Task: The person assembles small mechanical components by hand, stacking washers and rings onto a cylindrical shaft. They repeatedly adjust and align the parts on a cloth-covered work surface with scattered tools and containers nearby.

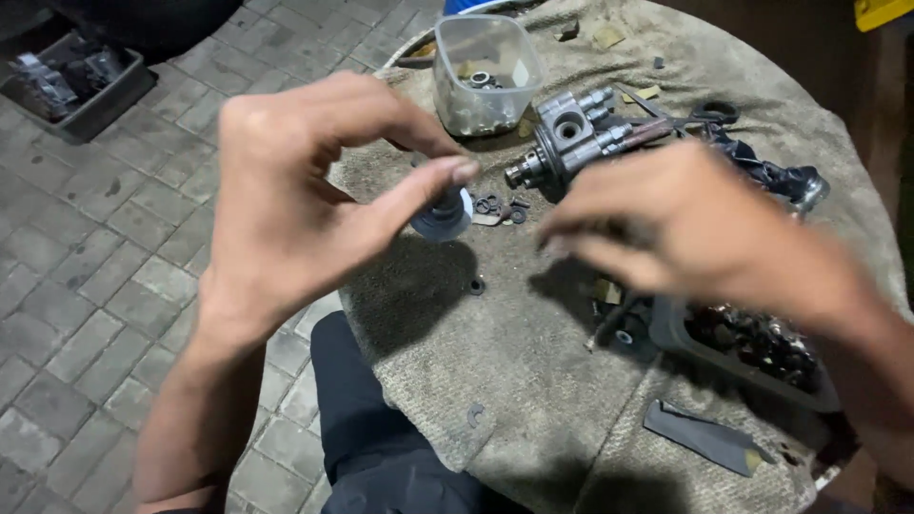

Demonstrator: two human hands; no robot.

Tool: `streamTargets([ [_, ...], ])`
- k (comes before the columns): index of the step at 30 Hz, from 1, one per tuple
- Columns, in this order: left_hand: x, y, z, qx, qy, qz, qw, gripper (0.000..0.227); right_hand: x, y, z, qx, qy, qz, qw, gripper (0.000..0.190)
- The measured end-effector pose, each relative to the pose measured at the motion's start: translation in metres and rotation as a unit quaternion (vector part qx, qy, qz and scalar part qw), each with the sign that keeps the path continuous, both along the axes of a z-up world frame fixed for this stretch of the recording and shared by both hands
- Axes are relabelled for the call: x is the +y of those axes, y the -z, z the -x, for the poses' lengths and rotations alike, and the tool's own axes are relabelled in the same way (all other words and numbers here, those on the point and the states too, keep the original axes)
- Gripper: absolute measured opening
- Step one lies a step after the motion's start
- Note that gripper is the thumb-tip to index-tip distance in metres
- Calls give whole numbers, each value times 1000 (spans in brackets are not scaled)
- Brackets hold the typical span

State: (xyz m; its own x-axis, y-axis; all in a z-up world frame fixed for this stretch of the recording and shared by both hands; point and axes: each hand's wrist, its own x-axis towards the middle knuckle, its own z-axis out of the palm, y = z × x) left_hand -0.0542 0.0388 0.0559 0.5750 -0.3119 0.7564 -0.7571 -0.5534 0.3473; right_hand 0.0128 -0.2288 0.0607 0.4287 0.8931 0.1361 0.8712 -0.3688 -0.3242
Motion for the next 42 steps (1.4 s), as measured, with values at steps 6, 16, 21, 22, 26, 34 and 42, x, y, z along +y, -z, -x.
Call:
streamTargets([
  [6, -24, 20, -18, 66, 86, 1, 994, 13, -19, -33, 17, -66, 101, -84, 989, 15],
  [16, -63, 54, -49, 141, 203, -14, 969, 18, -26, -20, 28, -59, 111, -120, 985, 12],
  [21, -64, 66, -53, 173, 205, -18, 963, 21, -30, -11, 25, -120, 21, -108, 987, 17],
  [22, -63, 65, -52, 174, 205, -19, 963, 21, -31, -8, 25, -118, 22, -109, 987, 17],
  [26, -61, 61, -51, 202, 216, -7, 955, 17, -35, 4, 22, -165, -10, -71, 984, 14],
  [34, -58, 57, -48, 197, 240, 8, 951, 18, -35, 8, 22, -164, -19, -24, 986, 16],
  [42, -58, 54, -45, 260, 215, 30, 941, 30, -35, 13, 20, -148, -17, 2, 989, 7],
])
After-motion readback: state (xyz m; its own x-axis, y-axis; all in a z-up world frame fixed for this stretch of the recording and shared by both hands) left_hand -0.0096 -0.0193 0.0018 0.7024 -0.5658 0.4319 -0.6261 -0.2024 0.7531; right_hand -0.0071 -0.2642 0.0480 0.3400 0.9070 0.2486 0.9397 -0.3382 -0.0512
